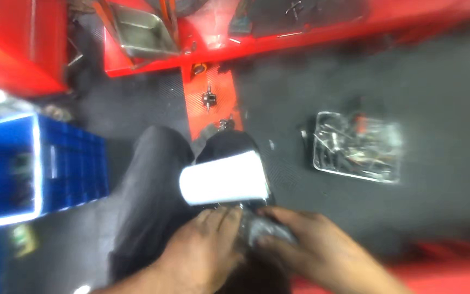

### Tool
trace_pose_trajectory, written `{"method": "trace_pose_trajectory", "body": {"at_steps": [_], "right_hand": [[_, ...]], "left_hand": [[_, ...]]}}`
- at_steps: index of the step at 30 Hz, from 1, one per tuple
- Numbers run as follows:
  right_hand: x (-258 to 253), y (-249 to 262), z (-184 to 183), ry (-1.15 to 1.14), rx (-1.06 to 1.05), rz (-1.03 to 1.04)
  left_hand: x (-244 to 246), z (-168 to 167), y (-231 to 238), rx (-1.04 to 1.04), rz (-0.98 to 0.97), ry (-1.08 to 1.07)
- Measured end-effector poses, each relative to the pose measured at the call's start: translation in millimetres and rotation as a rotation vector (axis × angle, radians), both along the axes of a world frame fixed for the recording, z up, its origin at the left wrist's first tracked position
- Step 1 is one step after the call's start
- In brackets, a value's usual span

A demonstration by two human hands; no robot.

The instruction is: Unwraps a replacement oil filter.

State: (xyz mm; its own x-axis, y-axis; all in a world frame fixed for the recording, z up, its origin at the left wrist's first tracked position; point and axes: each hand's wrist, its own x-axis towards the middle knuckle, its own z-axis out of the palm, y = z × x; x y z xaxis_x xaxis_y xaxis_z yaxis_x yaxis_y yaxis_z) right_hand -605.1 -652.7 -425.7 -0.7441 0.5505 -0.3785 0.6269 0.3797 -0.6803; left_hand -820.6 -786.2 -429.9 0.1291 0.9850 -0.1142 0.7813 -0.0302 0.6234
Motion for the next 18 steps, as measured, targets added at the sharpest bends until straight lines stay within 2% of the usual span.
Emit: {"method": "trace_pose_trajectory", "body": {"at_steps": [2,5,8,10,11,13,14,16,17,18], "right_hand": [[-11,19,10,-0.144,-0.214,0.011],[-31,40,23,-0.259,-0.616,-0.059],[-35,38,21,-0.158,-0.944,-0.175],[-29,37,20,-0.039,-1.077,-0.197],[-24,36,22,0.018,-1.071,-0.191],[-13,36,27,0.115,-0.885,-0.103],[-8,33,29,0.145,-0.695,-0.039],[-2,21,21,0.187,-0.177,0.061],[-1,15,13,0.211,-0.001,0.089],[0,11,5,0.252,0.060,0.094]], "left_hand": [[13,-6,-5,0.168,-0.024,0.074],[29,-9,-4,0.271,-0.001,0.175],[34,-17,4,0.282,0.105,0.193],[29,-22,9,0.252,0.143,0.164],[27,-22,10,0.201,0.151,0.139],[18,-16,14,0.052,0.134,0.025],[12,-11,18,-0.076,0.115,-0.062],[-1,1,27,-0.345,0.083,-0.242],[-6,4,30,-0.440,0.070,-0.310],[-10,4,31,-0.493,0.059,-0.355]]}}
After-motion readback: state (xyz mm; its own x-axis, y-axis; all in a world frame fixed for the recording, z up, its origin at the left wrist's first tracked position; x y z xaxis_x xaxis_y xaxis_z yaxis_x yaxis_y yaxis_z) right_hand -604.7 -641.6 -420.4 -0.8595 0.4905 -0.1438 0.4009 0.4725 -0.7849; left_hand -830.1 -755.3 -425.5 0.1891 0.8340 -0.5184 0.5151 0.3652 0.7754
